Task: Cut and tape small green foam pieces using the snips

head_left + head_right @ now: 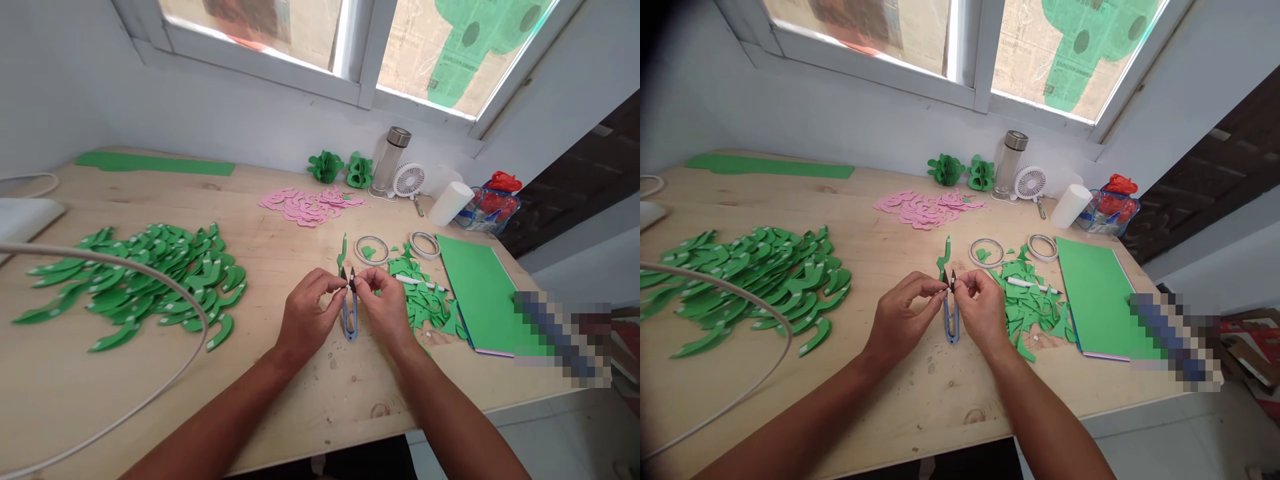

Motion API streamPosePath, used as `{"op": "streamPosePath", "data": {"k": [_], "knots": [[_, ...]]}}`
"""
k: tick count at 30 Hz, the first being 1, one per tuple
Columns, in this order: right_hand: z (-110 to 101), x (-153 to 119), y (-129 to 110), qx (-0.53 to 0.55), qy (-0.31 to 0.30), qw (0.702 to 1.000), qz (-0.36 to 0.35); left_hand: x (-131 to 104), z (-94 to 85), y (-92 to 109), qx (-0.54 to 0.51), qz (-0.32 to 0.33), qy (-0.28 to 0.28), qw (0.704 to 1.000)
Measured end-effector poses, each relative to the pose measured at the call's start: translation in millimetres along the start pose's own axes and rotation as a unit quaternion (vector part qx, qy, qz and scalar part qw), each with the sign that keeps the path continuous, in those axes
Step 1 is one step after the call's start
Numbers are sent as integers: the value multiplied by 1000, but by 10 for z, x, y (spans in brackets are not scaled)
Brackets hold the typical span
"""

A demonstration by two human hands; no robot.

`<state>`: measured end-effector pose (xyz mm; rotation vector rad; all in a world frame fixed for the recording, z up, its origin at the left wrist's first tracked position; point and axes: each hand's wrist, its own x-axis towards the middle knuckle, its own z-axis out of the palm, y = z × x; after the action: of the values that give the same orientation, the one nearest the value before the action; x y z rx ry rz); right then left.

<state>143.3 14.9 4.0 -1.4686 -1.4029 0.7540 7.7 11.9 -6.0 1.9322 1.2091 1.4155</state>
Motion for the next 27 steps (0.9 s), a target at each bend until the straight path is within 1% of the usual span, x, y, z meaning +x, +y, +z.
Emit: {"op": "streamPosePath", "data": {"k": [3, 5, 9, 11, 14, 16, 21, 22, 24, 27], "knots": [[-5, 4, 1, 7, 4, 1000, 10, 17, -20, 32, -24, -13, 9, 1000], [-17, 13, 2, 22, 5, 1000, 20, 25, -31, 40, -44, -33, 13, 998], [-79, 64, 27, 86, 16, 995, 53, 31, -27, -2, -106, -102, 23, 989], [-136, 108, 56, 107, 36, 991, 68, 36, -15, -41, -159, -155, 24, 975], [-264, 178, 108, 110, 67, 988, 81, 47, -1, -96, -239, -239, 22, 941], [-376, 218, 142, 101, 83, 987, 88, 55, 4, -123, -279, -269, 25, 922], [-676, 268, 258, 43, 108, 989, 95, 60, 14, -147, -348, -298, 17, 889], [-725, 268, 290, 26, 105, 989, 99, 60, 15, -145, -360, -302, 14, 883], [-802, 261, 357, -2, 99, 990, 102, 65, 13, -135, -377, -308, 12, 874], [-875, 244, 447, -34, 101, 989, 102, 77, -1, -111, -384, -313, 18, 868]]}}
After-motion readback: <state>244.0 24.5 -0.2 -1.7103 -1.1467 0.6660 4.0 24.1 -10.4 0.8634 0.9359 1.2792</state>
